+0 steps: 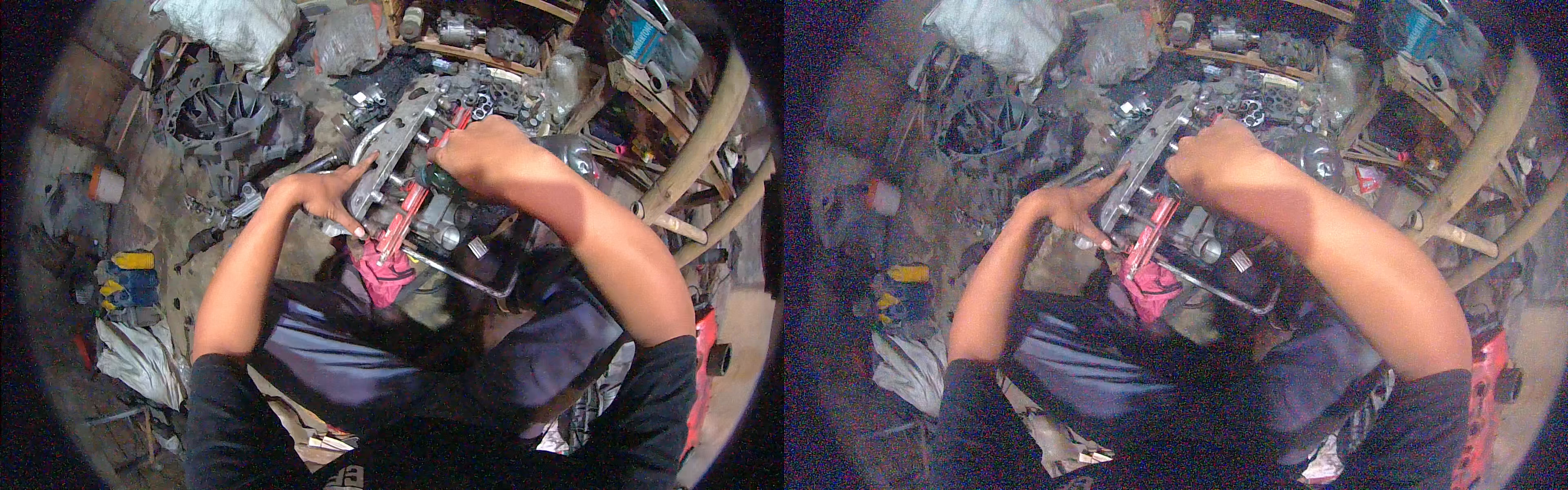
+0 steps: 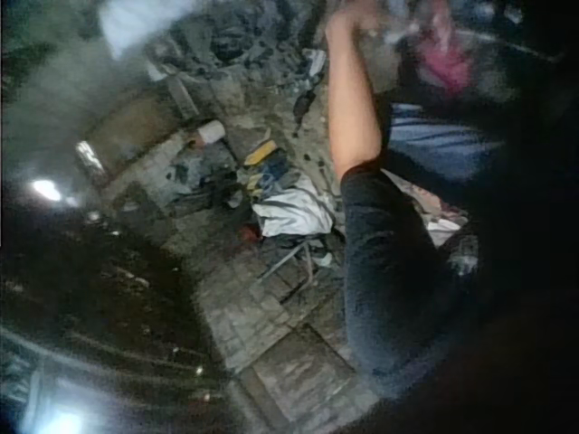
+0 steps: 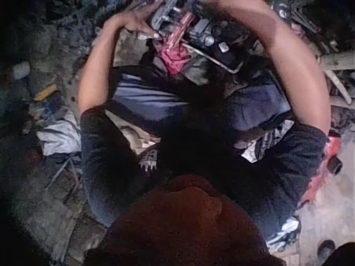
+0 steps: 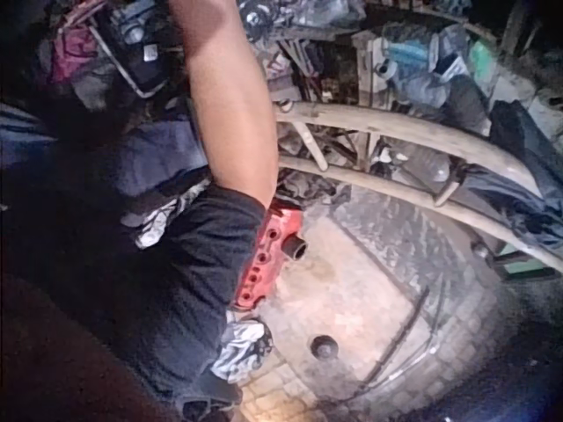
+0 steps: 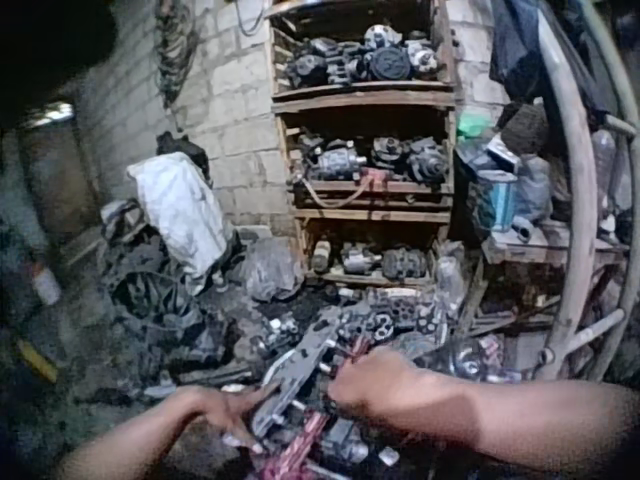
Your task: The person sits on the floor and assembles a cylinder head using a torque wrench and a brush. They tighten bolts on the cylinder head and apply a substance with a brush to the surface.
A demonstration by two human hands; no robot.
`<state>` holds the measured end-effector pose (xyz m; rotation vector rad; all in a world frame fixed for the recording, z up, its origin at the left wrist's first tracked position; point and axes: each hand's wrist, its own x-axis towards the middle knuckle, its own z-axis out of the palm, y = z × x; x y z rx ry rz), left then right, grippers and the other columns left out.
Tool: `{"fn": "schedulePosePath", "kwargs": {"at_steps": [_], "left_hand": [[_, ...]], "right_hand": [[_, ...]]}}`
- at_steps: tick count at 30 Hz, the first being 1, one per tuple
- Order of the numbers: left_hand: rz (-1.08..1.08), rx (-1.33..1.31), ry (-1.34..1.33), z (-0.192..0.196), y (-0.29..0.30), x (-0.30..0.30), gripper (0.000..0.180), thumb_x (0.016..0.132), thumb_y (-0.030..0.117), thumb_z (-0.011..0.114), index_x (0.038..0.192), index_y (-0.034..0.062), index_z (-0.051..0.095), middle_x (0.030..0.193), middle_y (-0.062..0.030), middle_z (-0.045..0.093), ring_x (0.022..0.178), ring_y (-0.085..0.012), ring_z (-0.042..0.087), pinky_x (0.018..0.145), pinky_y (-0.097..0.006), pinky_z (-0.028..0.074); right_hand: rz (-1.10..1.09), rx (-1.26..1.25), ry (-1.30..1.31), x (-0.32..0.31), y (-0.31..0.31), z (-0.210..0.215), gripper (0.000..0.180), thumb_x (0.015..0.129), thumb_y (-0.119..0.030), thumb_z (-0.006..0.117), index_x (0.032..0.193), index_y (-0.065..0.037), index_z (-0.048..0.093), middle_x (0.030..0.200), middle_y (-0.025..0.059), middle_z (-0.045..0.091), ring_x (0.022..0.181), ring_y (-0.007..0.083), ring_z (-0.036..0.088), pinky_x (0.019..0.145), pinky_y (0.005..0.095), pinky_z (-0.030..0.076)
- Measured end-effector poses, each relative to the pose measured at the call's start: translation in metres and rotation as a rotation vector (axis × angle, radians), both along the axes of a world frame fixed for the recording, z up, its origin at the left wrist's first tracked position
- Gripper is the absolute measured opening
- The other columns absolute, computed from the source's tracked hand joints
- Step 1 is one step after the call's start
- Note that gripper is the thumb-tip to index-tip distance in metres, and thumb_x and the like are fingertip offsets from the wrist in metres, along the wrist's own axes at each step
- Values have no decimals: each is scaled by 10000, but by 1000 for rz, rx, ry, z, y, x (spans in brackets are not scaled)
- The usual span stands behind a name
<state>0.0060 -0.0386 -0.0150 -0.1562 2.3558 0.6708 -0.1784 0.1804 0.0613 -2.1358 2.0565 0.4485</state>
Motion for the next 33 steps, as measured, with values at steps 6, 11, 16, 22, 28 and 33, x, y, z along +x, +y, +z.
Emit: {"fn": "schedulePosePath", "kwargs": {"at_steps": [6, 11, 16, 22, 28, 33], "left_hand": [[1, 43, 1, -1, 0, 0, 1497, 626, 588, 889, 1579, 78, -147, 1606, -325, 157, 1499, -397, 216, 1220, -448, 226], [12, 56, -28, 3, 2, 0, 1473, 651, 575, 881, 1578, 65, -143, 1606, -330, 148, 1508, -379, 202, 1225, -427, 211], [-9, 28, -2, -2, -1, 0, 1463, 657, 575, 877, 1576, 36, -125, 1607, -326, 153, 1507, -374, 209, 1227, -414, 205], [-19, 31, 10, 3, 0, 1, 1454, 659, 588, 869, 1579, 44, -117, 1615, -317, 141, 1506, -374, 215, 1227, -415, 203], [-23, 23, 5, 1, -1, -1, 1455, 658, 600, 864, 1581, 53, -119, 1612, -319, 152, 1505, -375, 219, 1224, -416, 211], [-27, 4, -1, 1, 0, 1, 1451, 666, 603, 858, 1580, 58, -130, 1602, -326, 176, 1498, -380, 236, 1218, -414, 228]], "right_hand": [[-35, 64, 46, 12, -2, 3, 214, 883, -154, 573, 1025, -102, 725, 956, 126, 741, 921, 317, 733, 720, 452, 589], [-132, 93, 111, 6, -9, 0, 258, 897, -152, 559, 1097, -153, 721, 956, 109, 744, 918, 311, 736, 766, 468, 581], [-55, -87, 125, -22, -15, -28, 418, 938, -155, 526, 1292, -343, 645, 963, 79, 740, 978, 294, 716, 997, 512, 464], [41, -154, 195, -32, -27, -40, 429, 949, -164, 523, 1284, -397, 655, 996, 54, 731, 1093, 268, 668, 1117, 522, 360], [32, -158, 191, -37, -38, -49, 432, 960, -166, 504, 1294, -400, 647, 1064, 69, 722, 1165, 267, 632, 1144, 543, 327], [-7, -76, 138, -34, -39, -41, 443, 967, -168, 495, 1324, -395, 624, 1122, 83, 712, 1211, 269, 609, 1170, 557, 290]]}}
